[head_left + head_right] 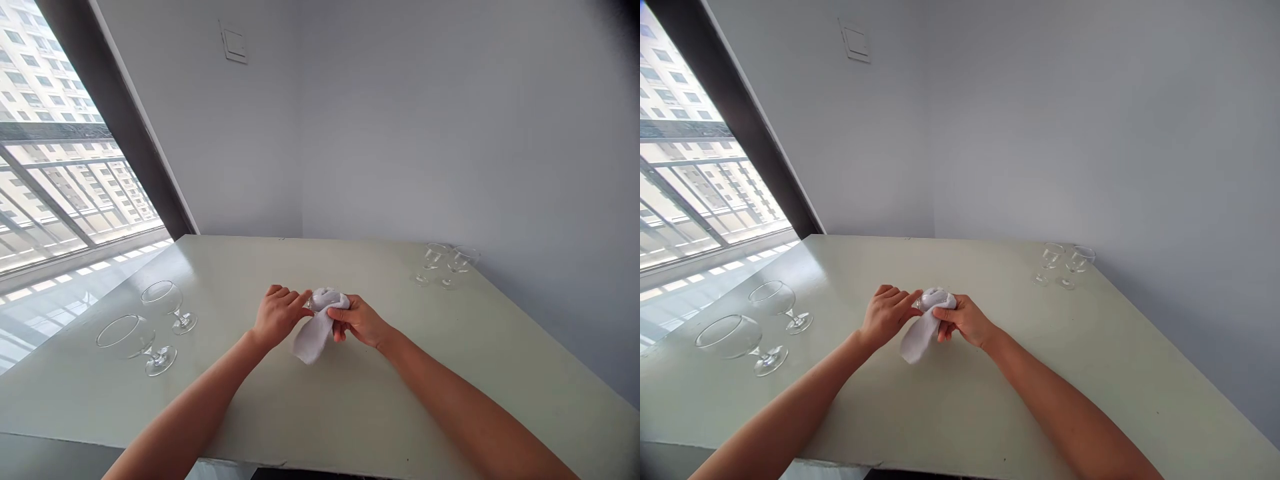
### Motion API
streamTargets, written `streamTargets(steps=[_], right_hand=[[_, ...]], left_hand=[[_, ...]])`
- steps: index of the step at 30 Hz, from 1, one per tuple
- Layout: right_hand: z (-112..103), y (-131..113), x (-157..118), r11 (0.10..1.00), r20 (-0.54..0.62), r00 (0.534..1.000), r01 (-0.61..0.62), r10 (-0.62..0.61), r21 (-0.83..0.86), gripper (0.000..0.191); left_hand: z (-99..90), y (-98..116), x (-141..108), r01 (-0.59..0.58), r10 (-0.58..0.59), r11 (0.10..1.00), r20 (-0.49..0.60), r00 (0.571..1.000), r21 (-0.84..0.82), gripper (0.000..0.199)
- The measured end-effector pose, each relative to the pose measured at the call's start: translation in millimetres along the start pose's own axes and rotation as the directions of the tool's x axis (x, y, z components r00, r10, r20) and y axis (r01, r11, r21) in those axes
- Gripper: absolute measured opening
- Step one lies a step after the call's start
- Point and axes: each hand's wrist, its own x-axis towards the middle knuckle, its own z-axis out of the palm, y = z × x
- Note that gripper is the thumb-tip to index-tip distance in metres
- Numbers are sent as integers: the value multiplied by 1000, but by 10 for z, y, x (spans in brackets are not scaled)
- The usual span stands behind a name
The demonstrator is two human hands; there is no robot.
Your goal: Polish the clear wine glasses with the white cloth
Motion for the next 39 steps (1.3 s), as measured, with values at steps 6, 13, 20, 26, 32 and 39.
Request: streamTargets(steps=[6,13,20,26,32,39], right_hand=[[-42,-345,-212,913,283,959,83,37,-400,19],[-77,-276,-99,991,-14,998,62,-64,-119,33],[-49,-277,-141,954,88,996,47,-22,-296,34],[-206,-364,-187,903,316,947,86,57,-421,21],[-178,-184,-20,980,-22,999,36,-41,-196,24],[-96,-191,-62,959,116,993,52,-20,-279,27]], left_hand=[[-144,18,-14,353,75,756,609,790,-551,54],[-3,170,-19,-8,8,1000,-113,994,2,37],[-41,141,-17,143,-139,975,30,990,-172,26],[-166,141,13,388,59,759,648,759,-523,34],[71,130,-35,-14,16,1000,-111,994,16,27],[-56,67,-22,80,-75,987,39,996,-140,26]])
